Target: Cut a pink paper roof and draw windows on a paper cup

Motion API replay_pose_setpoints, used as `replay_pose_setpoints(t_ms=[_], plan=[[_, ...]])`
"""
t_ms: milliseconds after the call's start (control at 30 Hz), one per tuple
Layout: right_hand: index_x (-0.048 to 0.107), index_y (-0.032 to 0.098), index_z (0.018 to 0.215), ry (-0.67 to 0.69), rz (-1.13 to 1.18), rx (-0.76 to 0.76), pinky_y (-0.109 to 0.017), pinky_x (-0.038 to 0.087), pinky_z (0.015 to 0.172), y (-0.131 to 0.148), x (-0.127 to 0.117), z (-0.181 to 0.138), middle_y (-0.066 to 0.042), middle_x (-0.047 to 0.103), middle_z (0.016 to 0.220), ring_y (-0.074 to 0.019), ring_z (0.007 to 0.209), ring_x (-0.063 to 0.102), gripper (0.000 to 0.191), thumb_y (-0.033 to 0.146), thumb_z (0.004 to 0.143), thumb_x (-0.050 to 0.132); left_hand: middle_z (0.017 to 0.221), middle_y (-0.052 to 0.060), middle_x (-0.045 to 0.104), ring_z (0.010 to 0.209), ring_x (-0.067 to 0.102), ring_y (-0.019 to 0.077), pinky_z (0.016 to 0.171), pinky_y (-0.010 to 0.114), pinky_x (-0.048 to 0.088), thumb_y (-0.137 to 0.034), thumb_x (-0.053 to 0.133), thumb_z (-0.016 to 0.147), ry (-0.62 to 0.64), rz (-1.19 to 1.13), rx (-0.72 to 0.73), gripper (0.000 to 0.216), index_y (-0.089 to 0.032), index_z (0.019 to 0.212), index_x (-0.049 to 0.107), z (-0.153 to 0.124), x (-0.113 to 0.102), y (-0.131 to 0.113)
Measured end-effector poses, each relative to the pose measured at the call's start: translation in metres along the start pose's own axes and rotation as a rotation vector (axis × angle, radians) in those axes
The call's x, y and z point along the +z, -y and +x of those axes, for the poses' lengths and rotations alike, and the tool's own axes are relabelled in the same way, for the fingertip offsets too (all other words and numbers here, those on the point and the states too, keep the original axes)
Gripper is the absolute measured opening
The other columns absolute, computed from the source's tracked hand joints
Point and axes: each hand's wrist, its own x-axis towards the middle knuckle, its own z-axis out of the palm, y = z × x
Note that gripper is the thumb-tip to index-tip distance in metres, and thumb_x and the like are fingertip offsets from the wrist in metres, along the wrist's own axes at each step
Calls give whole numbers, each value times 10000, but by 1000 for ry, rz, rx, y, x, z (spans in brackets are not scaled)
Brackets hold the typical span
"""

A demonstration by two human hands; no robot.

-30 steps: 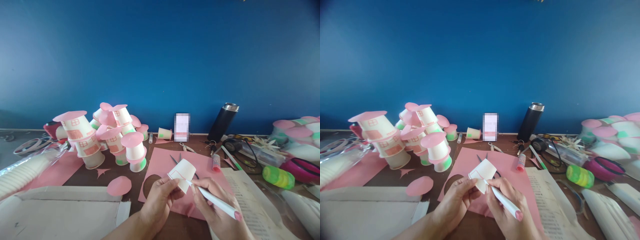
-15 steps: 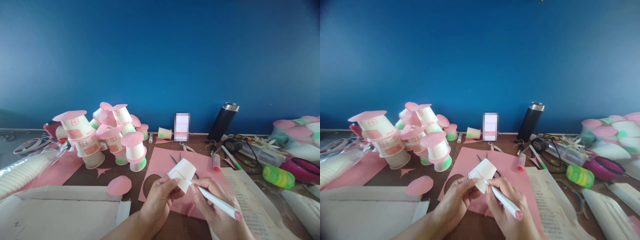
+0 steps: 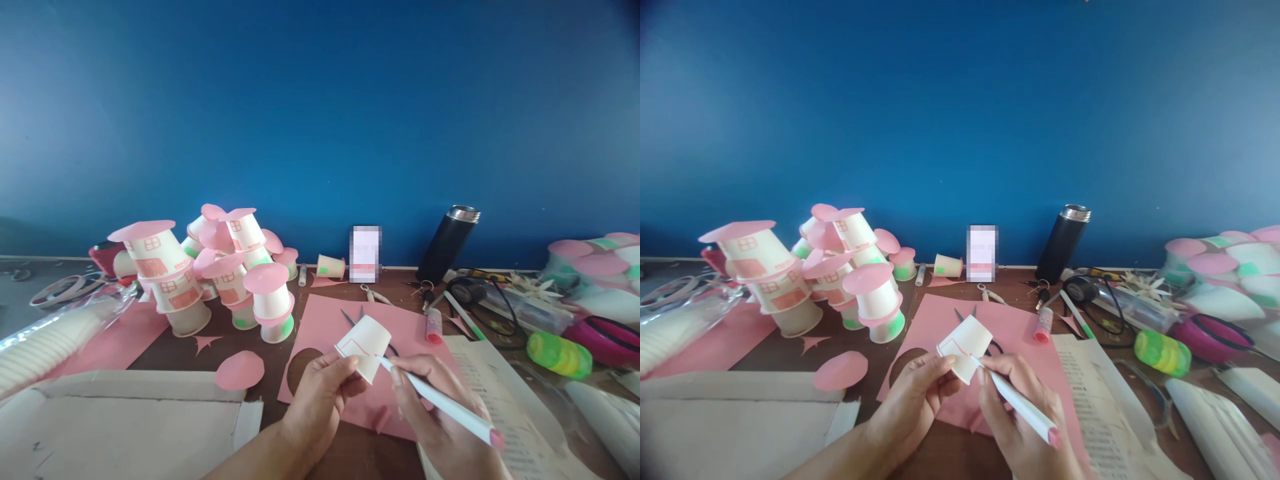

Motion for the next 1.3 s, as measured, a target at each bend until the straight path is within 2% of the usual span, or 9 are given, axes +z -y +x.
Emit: replay_pose_setpoints(t_ms=[100, 333, 600, 933, 1300], plan=[[594, 254, 946, -21, -8, 14, -202, 455, 488, -1, 0, -1, 43, 617, 678, -99, 506, 577, 81, 302, 884, 572, 766, 74, 671, 694, 571, 119, 649, 217, 480, -237, 772, 680, 2, -2, -2, 175, -82, 755, 736, 0, 0, 0], [589, 261, 962, 33, 11, -44, -200, 484, 563, -4, 2, 0, 21, 662, 803, -112, 617, 624, 77, 272, 899, 547, 787, 87, 676, 744, 563, 132, 668, 223, 472, -245, 757, 699, 20, 30, 6, 176, -79, 755, 738, 1, 3, -2], [588, 261, 945, 34, 3, -53, -197, 485, 546, -4, 3, 0, 28, 658, 779, -106, 577, 611, 67, 280, 899, 543, 787, 95, 668, 778, 552, 147, 689, 230, 462, -246, 741, 712, 35, 85, 11, 173, -80, 760, 736, 0, 4, -2], [580, 255, 951, 53, -14, -49, -214, 494, 532, 1, 2, 2, 26, 654, 759, -122, 561, 619, 75, 292, 902, 537, 744, 74, 648, 725, 531, 136, 706, 244, 456, -246, 714, 744, 66, 120, 33, 153, -95, 752, 740, 0, 1, 0], [580, 253, 957, 71, -12, -19, -219, 472, 481, -2, 2, 0, 26, 645, 719, -122, 526, 604, 90, 308, 907, 530, 789, 85, 680, 771, 558, 148, 730, 252, 457, -247, 710, 753, 81, 125, 22, 162, -97, 800, 753, 0, 1, -1]])
